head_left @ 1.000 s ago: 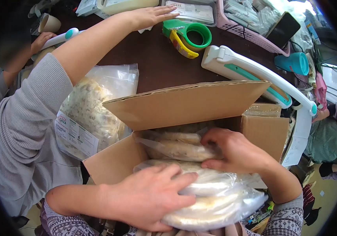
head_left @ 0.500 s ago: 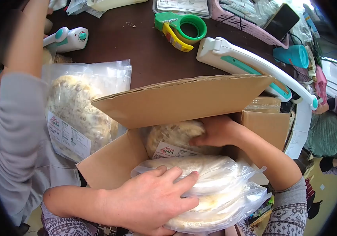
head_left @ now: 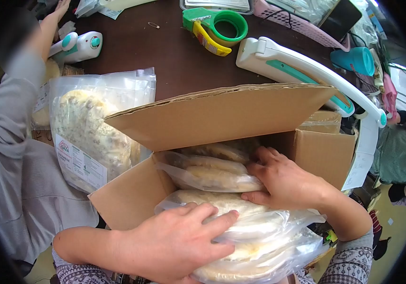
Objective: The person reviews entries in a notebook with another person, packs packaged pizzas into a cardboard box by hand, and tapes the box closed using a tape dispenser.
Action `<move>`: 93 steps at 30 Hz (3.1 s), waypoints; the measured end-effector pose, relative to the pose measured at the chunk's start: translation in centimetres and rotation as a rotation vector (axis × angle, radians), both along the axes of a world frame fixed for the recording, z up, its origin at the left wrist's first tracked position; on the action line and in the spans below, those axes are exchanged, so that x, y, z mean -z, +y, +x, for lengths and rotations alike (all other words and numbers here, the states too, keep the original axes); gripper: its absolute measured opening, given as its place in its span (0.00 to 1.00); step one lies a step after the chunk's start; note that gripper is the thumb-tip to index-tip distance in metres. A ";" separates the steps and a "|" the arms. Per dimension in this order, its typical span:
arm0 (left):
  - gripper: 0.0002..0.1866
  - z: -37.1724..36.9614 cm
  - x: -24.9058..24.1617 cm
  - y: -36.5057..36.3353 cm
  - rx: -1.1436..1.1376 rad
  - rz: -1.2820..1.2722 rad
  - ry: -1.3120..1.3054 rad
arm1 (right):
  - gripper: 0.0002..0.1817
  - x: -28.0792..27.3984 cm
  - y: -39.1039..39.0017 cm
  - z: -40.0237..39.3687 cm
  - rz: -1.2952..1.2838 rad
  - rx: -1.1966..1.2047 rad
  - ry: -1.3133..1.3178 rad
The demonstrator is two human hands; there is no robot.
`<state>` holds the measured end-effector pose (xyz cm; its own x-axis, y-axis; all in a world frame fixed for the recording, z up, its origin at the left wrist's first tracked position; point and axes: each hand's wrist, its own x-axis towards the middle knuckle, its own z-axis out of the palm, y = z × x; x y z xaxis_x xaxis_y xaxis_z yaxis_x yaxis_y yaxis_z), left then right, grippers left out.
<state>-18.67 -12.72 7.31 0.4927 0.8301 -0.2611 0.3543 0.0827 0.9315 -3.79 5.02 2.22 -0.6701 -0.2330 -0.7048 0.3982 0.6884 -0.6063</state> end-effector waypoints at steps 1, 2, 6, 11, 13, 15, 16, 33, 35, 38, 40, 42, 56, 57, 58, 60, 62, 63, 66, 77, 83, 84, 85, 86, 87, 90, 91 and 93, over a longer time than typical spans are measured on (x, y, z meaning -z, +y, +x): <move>0.28 0.0 0.0 0.0 0.015 0.003 0.004 | 0.29 -0.1 0.2 0.0 0.009 0.014 0.010; 0.28 0.0 0.1 0.0 -0.034 0.013 0.049 | 0.29 -0.4 0.6 0.0 0.016 0.018 0.018; 0.37 -1.1 -1.1 0.1 -0.253 0.162 0.614 | 0.27 -4.4 4.8 0.1 -0.196 0.556 -0.061; 0.42 1.6 -2.5 -2.5 -0.398 0.194 0.931 | 0.27 -7.3 0.2 3.0 0.306 0.552 0.571; 0.48 4.2 -1.9 -3.3 -0.371 0.069 0.820 | 0.30 -5.3 -2.6 3.5 0.533 0.360 0.666; 0.51 6.4 -1.2 -3.8 -0.426 0.047 0.841 | 0.32 -2.4 -5.3 3.8 0.592 0.356 0.699; 0.56 7.2 -0.4 -3.9 -0.428 0.055 0.885 | 0.34 -1.0 -6.2 3.9 0.636 0.349 0.703; 0.44 6.4 -1.0 -10.6 -0.737 0.215 1.388 | 0.25 -2.3 -2.2 10.5 0.284 0.839 0.925; 0.29 5.3 -2.5 -15.6 -1.186 0.282 0.907 | 0.20 -2.3 2.8 17.3 0.255 1.120 0.815; 0.24 6.1 3.0 -18.2 -1.131 0.311 0.727 | 0.19 8.7 7.3 24.3 -0.057 1.064 0.753; 0.27 8.5 5.2 -15.0 -1.109 0.376 0.524 | 0.22 7.0 2.2 21.3 0.031 0.927 0.862; 0.31 9.4 6.4 -12.0 -0.898 0.406 0.719 | 0.24 6.3 -2.5 16.0 -0.701 1.130 0.831; 0.33 14.1 8.8 -3.3 -0.987 0.201 0.942 | 0.29 1.1 -1.6 9.0 0.376 0.334 0.814; 0.33 14.2 8.4 -3.1 -0.986 0.199 0.938 | 0.28 2.2 0.2 7.4 0.197 0.579 0.951; 0.34 14.3 7.6 -2.7 -0.991 0.114 0.927 | 0.26 2.6 1.0 5.3 0.226 0.825 1.010; 0.36 14.0 6.6 -1.4 -0.971 0.062 0.908 | 0.26 2.8 3.9 1.9 0.285 1.096 1.077; 0.39 13.5 6.3 -0.9 -0.964 0.026 1.001 | 0.29 1.8 6.6 -0.1 -0.651 1.239 0.607; 0.39 13.4 6.3 -0.8 -0.949 0.045 0.996 | 0.29 1.1 7.1 0.0 -0.639 1.255 0.621; 0.43 12.7 6.2 -0.9 -0.893 0.066 0.966 | 0.37 -0.8 8.3 -1.1 -0.767 0.932 0.324; 0.46 10.3 6.5 -1.2 -0.712 0.053 0.957 | 0.30 1.2 2.0 -2.3 -0.237 -0.034 0.214; 0.21 10.7 6.6 -3.5 -0.805 0.235 0.743 | 0.26 2.2 -0.6 1.2 0.368 -0.010 0.620; 0.11 11.0 7.1 -4.0 -0.925 0.727 0.764 | 0.25 2.9 -0.8 1.6 0.438 -0.006 0.699; 0.09 11.1 6.9 -5.4 -0.942 0.830 0.725 | 0.25 3.5 -0.7 1.9 0.481 -0.002 0.762; 0.07 10.5 6.2 -7.5 -0.951 0.942 0.691 | 0.25 3.6 -0.6 1.9 0.479 -0.010 0.775; 0.05 10.7 5.2 -10.8 -1.109 0.824 0.718 | 0.24 3.6 -0.7 2.1 0.473 -0.009 0.785; 0.07 14.2 10.0 -23.3 -1.153 0.272 1.211 | 0.24 4.2 -0.6 2.0 0.487 -0.018 0.895; 0.12 18.3 13.2 -25.1 -1.138 0.232 0.979 | 0.23 3.8 -0.7 2.1 0.463 -0.042 0.890; 0.22 24.1 13.1 -22.0 -1.115 0.245 0.811 | 0.23 4.4 -0.3 2.2 0.441 -0.128 1.004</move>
